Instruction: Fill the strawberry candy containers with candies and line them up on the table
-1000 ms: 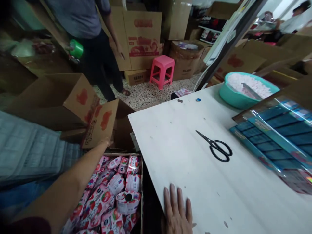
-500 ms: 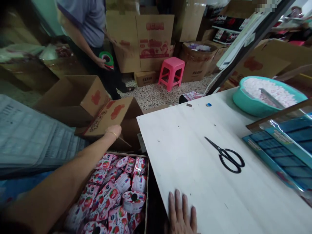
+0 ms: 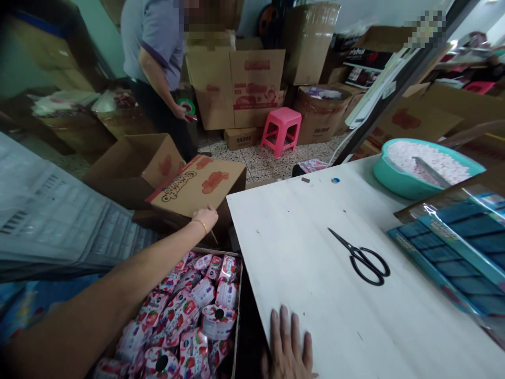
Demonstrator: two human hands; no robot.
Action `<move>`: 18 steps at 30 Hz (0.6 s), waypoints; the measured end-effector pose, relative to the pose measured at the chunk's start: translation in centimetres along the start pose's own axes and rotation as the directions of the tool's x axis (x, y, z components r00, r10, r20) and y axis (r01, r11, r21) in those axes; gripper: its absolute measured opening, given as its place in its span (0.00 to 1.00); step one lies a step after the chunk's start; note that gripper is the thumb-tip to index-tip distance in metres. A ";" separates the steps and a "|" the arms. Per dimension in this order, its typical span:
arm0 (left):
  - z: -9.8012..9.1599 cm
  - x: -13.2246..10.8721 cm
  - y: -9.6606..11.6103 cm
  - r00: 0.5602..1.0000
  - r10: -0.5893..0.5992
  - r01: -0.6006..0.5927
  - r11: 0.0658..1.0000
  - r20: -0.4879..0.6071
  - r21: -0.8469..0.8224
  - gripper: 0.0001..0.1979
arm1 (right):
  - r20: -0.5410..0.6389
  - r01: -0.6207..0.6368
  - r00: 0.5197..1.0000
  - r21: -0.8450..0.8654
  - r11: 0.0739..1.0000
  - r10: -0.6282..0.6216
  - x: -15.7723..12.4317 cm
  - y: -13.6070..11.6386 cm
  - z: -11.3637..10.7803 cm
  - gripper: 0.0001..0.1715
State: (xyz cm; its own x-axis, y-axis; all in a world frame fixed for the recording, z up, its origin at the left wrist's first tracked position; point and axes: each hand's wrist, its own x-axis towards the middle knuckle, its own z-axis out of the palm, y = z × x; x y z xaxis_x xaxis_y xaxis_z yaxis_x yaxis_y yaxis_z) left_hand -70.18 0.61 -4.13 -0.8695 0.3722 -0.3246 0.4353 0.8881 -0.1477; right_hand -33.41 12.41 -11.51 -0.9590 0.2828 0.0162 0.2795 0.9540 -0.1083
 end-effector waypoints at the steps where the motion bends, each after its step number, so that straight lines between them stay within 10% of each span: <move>1: 0.2 -0.6 -0.6 1.000 -0.017 0.017 1.000 -0.001 0.017 0.22 | -0.006 0.002 1.000 0.000 1.000 -0.002 0.0 0.0 0.1 0.42; 11: 2.4 -5.1 -7.6 0.981 -0.194 0.191 0.978 0.024 0.089 0.20 | 0.033 -0.017 0.999 -0.038 0.999 0.018 -0.2 0.5 0.4 0.35; 18: 1.5 -5.3 -5.9 0.993 -0.117 0.118 0.990 -0.021 0.082 0.18 | -0.047 -0.010 0.999 -0.022 1.000 0.009 0.1 0.0 0.7 0.38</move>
State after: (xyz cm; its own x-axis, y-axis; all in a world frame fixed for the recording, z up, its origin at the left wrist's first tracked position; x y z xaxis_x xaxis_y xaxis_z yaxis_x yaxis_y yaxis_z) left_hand -67.84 -7.02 -2.90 -0.9191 0.2718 -0.2852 0.3474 0.9006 -0.2612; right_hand -33.55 12.39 -12.16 -0.9533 0.2957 0.0614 0.2900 0.9531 -0.0865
